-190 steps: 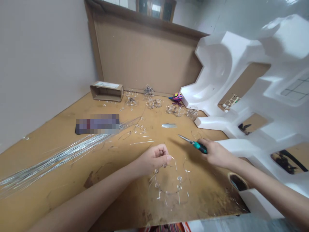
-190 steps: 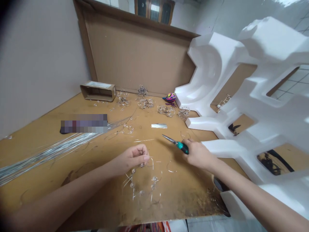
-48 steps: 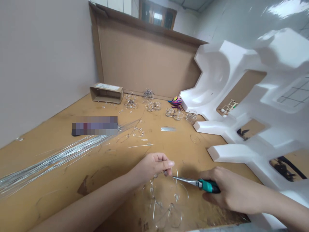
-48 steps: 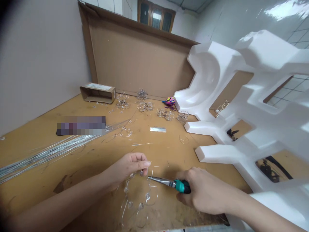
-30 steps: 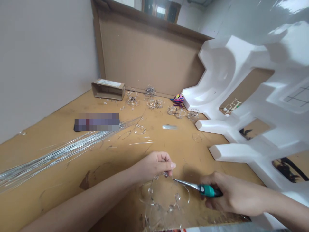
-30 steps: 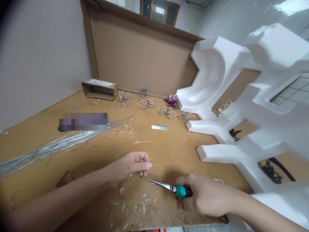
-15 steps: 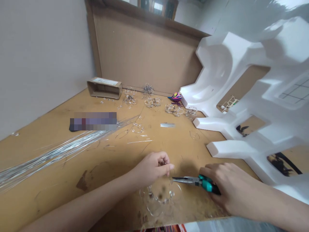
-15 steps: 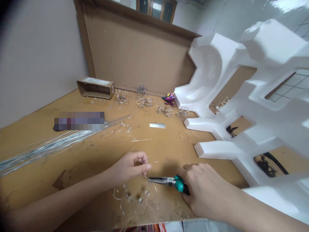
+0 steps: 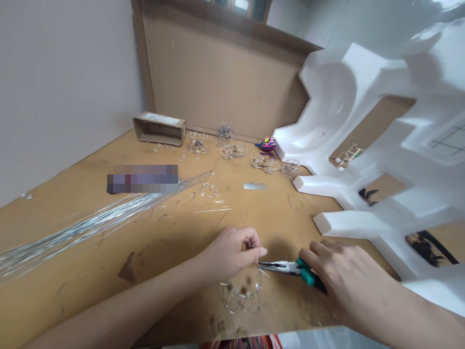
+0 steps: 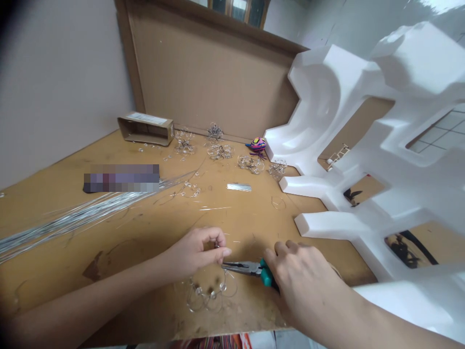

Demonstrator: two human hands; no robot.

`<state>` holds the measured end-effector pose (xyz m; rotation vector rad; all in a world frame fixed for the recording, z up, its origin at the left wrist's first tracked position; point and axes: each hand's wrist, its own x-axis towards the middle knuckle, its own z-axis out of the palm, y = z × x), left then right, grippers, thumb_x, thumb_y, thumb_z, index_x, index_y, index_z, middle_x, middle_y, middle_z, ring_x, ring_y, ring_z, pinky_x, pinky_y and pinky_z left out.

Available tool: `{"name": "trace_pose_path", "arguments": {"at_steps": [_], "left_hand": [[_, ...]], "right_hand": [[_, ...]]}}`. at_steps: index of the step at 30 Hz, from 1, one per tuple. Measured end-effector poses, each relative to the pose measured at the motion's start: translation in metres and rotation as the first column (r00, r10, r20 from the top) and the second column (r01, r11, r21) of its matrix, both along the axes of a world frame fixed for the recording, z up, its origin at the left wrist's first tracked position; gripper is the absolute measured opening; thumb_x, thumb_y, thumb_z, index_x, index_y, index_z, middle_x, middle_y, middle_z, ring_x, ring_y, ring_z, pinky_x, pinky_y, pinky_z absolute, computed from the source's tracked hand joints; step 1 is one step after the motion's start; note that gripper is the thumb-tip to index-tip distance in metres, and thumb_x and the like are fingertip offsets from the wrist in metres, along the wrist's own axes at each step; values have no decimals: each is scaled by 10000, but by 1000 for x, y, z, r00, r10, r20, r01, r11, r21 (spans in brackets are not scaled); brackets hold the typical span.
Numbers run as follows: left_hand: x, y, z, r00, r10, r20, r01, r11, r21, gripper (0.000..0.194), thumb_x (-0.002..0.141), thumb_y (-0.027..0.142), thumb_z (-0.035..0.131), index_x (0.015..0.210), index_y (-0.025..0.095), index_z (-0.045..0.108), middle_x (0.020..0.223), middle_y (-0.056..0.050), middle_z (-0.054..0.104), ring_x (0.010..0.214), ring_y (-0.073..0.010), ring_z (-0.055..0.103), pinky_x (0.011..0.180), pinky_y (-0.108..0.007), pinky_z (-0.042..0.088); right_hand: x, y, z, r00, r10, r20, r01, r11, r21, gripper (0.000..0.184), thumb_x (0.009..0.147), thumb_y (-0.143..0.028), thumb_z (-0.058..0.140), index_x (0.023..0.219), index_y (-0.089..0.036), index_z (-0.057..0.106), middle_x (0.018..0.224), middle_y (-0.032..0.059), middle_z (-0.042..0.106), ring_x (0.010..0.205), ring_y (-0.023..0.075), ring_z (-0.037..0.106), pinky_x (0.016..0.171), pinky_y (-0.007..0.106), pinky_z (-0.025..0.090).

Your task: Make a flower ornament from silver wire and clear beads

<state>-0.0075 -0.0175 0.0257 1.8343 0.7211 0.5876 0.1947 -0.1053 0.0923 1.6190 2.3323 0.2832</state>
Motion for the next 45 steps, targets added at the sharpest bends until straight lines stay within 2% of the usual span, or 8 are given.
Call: {"name": "trace_pose_path", "arguments": {"at_steps": [14, 22, 26, 31, 36, 40, 45], "left_hand": [[0, 0, 3, 999, -40, 9, 40, 999, 11, 193, 772, 330, 525, 665, 169, 519, 642, 3, 637, 610, -109, 554, 622, -228, 410], [-1, 0, 5, 1000, -29, 10, 28, 997, 67, 194, 764, 329, 539, 652, 171, 534, 631, 10, 631, 622, -112, 541, 615, -223, 389], [0, 0, 2, 999, -30, 44, 30, 1000, 7, 189, 762, 326, 542, 656, 170, 531, 632, 11, 624, 610, -108, 538, 607, -220, 388], [2, 5, -5, 992, -4, 127, 20, 992, -123, 196, 761, 342, 542, 674, 168, 516, 652, 3, 617, 617, -108, 528, 602, -224, 380], [4, 10, -8, 984, 44, 175, 2, 966, -257, 194, 753, 337, 543, 677, 163, 504, 623, 8, 609, 527, -80, 461, 526, -206, 330], [4, 10, -7, 981, 53, 185, 2, 957, -290, 186, 753, 326, 544, 671, 164, 502, 614, 16, 604, 507, -70, 442, 527, -205, 329], [5, 6, -5, 976, 100, 194, -46, 963, -265, 193, 749, 324, 552, 655, 161, 508, 608, 9, 593, 595, -101, 517, 612, -230, 379]], "right_hand": [[3, -1, -1, 999, -21, -26, 20, 999, -51, 16, 684, -229, 498, 693, -233, 485, 632, 17, 545, 499, 173, 485, 478, 279, 117], [1, -1, -1, 997, -79, -12, 78, 990, -118, 47, 710, -263, 471, 684, -232, 494, 603, 28, 569, 493, 193, 511, 465, 288, 130], [-1, -4, 0, 992, -122, -18, 118, 981, -156, 77, 696, -207, 447, 667, -225, 516, 610, 38, 582, 529, 202, 528, 480, 291, 166], [-1, -5, 4, 976, -196, -99, 175, 966, -191, 135, 731, -241, 442, 638, -212, 537, 595, 45, 583, 561, 193, 536, 497, 287, 213], [-2, -2, 10, 951, -256, -175, 202, 939, -277, 90, 693, -190, 466, 650, -216, 541, 581, 22, 583, 553, 167, 531, 490, 266, 231], [-2, 1, 12, 948, -268, -174, 208, 930, -302, 105, 698, -190, 453, 651, -228, 539, 577, 9, 584, 551, 163, 534, 492, 260, 232], [-5, 3, 14, 961, -244, -130, 211, 952, -224, 100, 711, -222, 460, 642, -215, 533, 559, 17, 570, 518, 167, 513, 480, 269, 195]]}}
